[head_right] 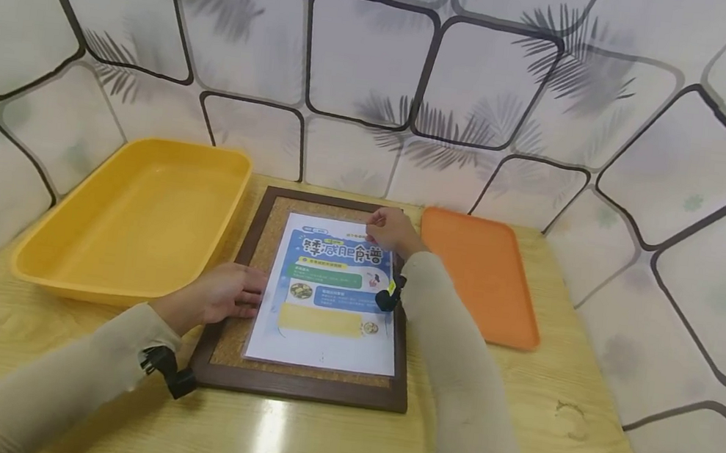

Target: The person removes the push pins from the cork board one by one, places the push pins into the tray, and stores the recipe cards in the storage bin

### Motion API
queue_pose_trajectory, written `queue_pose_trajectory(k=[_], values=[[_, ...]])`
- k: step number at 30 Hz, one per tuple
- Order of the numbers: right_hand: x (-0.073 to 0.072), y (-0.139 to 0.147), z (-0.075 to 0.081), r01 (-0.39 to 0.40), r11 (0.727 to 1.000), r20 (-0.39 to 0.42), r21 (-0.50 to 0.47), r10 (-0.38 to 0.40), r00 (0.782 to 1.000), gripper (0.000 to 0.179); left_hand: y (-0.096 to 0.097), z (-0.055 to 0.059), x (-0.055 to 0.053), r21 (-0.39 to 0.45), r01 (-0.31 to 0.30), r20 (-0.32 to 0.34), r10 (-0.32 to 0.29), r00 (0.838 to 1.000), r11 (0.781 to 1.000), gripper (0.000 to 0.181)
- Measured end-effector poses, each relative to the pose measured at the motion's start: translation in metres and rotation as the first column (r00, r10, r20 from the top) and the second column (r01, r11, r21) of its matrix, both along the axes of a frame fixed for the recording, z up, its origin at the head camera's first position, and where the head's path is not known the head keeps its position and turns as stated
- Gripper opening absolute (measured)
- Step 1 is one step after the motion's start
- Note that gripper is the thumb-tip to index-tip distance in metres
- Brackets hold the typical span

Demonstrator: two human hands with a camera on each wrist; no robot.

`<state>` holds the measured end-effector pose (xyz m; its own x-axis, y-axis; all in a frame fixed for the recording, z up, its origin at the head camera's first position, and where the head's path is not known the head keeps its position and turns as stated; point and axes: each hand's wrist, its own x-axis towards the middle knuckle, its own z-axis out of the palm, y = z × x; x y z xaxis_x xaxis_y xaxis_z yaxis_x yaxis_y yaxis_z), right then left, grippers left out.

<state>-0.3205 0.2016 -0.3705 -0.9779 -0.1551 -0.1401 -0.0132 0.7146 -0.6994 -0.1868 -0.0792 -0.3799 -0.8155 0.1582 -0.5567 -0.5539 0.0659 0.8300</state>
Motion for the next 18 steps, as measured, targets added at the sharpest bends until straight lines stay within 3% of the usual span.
queue_pose_trajectory(k=[7, 18], values=[[0.003, 0.006, -0.003, -0.015, 0.999, -0.012, -0.035, 0.015, 1.000, 0.017, 0.000, -0.002, 0.001, 0.001, 0.001, 0.000, -0.001, 1.000, 1.000, 0.042], [0.006, 0.021, 0.002, -0.027, 1.000, 0.000, 0.003, 0.027, 1.000, 0.023, -0.002, -0.001, -0.001, 0.054, -0.002, 0.028, 0.000, 1.000, 0.999, 0.041]])
